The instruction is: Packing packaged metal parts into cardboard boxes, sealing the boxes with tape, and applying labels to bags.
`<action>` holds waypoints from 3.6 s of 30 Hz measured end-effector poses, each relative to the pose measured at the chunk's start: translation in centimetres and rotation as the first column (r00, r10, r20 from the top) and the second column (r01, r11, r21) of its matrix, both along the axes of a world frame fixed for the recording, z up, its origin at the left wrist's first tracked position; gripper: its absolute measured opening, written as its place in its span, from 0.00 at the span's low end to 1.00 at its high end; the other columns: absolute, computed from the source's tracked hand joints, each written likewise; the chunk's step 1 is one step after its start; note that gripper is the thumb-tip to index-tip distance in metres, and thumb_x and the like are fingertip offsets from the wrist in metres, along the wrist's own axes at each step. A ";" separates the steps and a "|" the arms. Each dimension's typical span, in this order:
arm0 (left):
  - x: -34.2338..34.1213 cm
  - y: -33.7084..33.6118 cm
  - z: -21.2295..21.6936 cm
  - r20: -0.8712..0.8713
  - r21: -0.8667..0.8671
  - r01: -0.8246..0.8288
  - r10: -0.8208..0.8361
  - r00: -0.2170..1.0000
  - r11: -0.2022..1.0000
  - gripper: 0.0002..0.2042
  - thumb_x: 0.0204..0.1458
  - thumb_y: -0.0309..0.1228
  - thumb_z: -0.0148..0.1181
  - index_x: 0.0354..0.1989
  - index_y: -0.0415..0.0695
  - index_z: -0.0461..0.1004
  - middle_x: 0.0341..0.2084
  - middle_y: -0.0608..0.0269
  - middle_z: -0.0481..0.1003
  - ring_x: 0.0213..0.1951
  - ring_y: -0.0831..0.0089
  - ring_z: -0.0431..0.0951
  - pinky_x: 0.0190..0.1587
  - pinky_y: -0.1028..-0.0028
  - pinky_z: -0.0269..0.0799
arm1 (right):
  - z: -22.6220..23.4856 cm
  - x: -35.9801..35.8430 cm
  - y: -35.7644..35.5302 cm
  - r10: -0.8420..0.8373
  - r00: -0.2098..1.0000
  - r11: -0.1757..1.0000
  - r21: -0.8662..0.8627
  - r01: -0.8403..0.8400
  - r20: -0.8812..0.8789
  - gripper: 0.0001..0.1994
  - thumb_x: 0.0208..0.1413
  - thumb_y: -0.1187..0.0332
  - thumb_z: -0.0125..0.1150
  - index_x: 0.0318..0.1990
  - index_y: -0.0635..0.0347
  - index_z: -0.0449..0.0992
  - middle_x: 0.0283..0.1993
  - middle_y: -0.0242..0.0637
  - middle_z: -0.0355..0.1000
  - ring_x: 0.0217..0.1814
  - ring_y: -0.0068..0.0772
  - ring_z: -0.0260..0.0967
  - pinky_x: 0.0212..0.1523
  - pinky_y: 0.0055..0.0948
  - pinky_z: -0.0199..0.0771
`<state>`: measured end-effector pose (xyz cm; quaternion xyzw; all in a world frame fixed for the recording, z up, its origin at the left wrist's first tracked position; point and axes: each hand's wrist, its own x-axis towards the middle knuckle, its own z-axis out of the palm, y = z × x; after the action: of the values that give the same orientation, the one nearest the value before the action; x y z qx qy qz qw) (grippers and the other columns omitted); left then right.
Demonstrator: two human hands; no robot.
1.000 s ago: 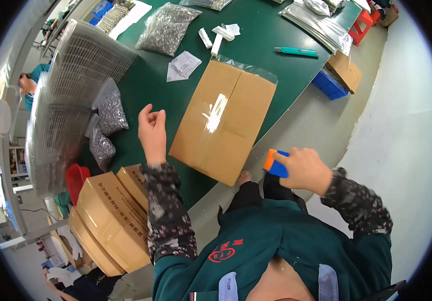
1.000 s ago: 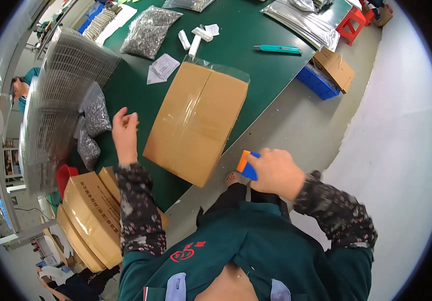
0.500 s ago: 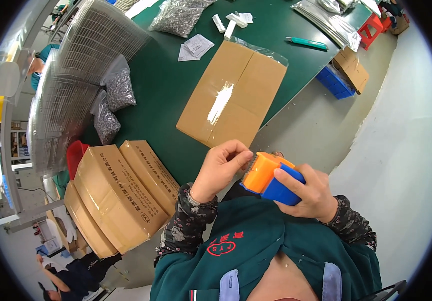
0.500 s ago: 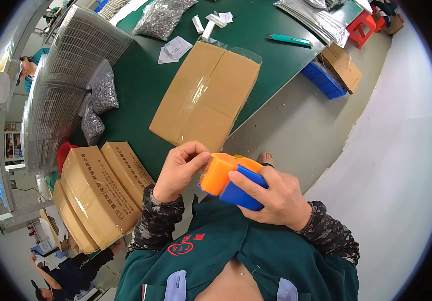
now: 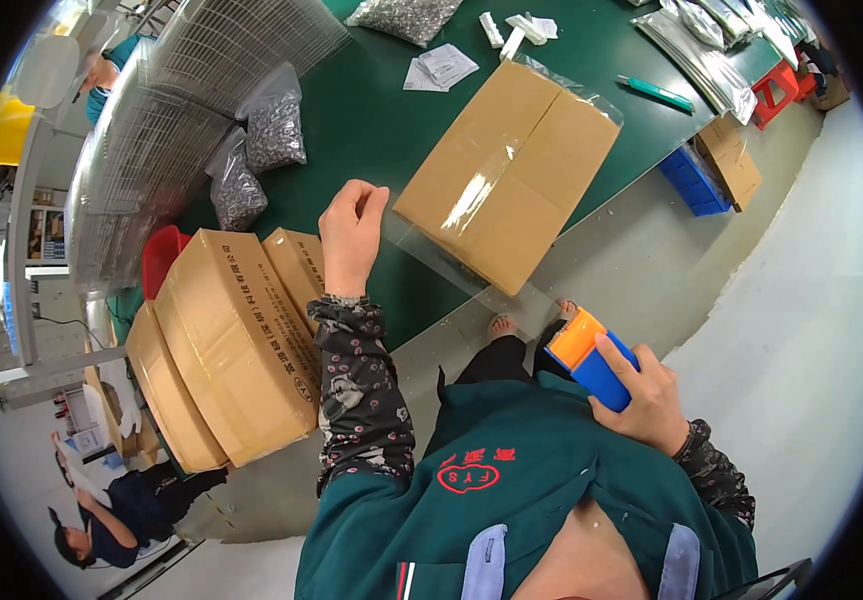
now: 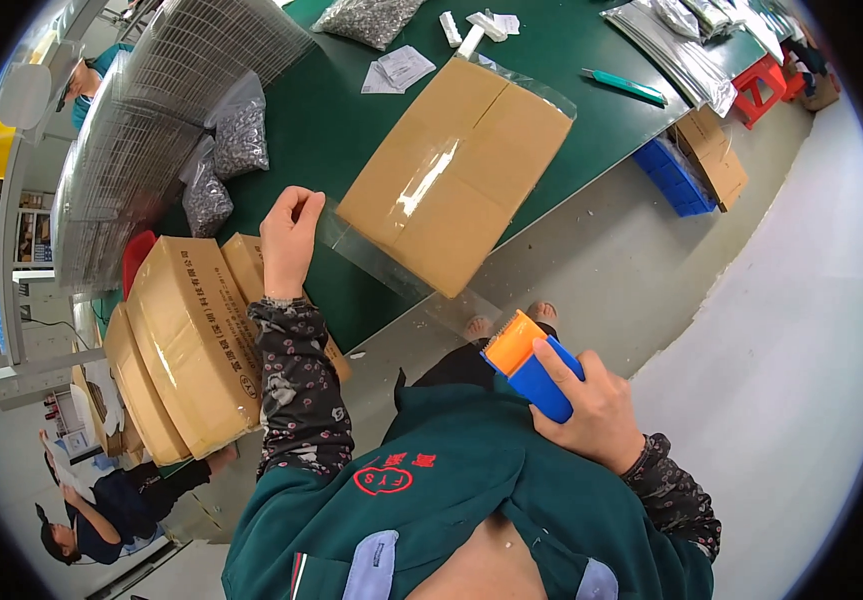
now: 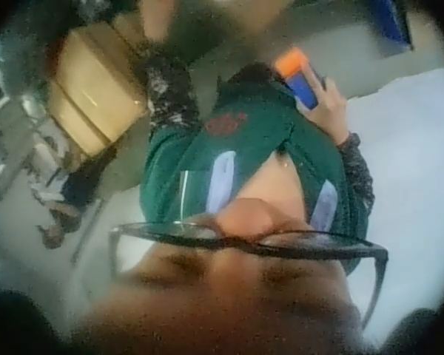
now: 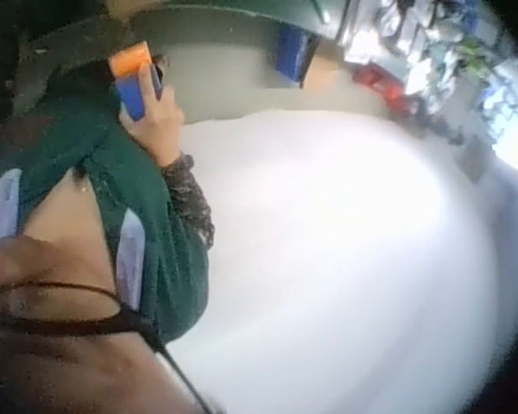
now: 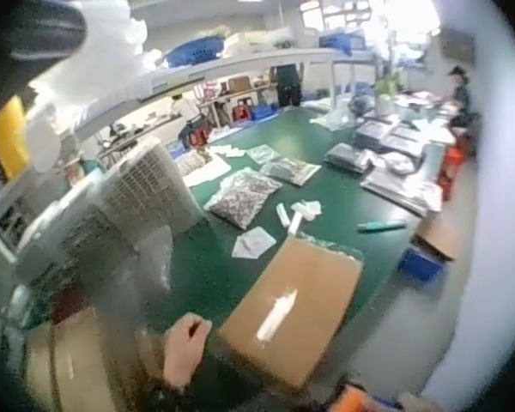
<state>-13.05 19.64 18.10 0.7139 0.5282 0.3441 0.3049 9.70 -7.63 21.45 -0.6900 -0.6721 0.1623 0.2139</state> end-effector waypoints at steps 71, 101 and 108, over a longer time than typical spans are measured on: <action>22.5 11.4 -2.8 -0.112 -0.321 -0.255 0.231 0.966 0.912 0.17 0.57 0.40 0.39 0.43 0.40 0.67 0.36 0.60 0.73 0.39 0.73 0.71 0.43 0.76 0.63 | -10.5 15.0 32.0 0.197 0.321 0.850 -0.001 -0.526 -0.926 0.32 0.60 0.50 0.27 0.62 0.67 0.37 0.67 0.47 0.34 0.70 0.36 0.26 0.65 0.31 0.27; 14.2 -18.1 -4.0 0.440 -0.728 -0.400 0.827 0.349 0.556 0.22 0.54 0.42 0.48 0.12 0.41 0.66 0.09 0.73 0.61 0.14 0.85 0.57 0.18 0.81 0.52 | -4.3 -9.1 33.7 0.896 0.350 0.253 -0.332 -0.908 -0.275 0.12 0.47 0.61 0.52 0.29 0.60 0.75 0.27 0.38 0.71 0.31 0.38 0.68 0.35 0.30 0.68; 13.7 -17.6 -4.8 0.563 -0.737 -0.263 0.781 0.269 0.622 0.23 0.54 0.42 0.47 0.10 0.40 0.65 0.07 0.72 0.58 0.14 0.84 0.56 0.17 0.79 0.51 | -5.9 -8.9 33.6 0.934 0.341 0.316 -0.202 -0.927 -0.103 0.11 0.45 0.65 0.53 0.35 0.59 0.74 0.28 0.37 0.70 0.30 0.38 0.68 0.35 0.28 0.67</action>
<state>0.64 2.06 13.28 0.1039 0.5842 0.5799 0.5582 0.79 25.94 15.57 -0.2006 -0.9262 0.3192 -0.0086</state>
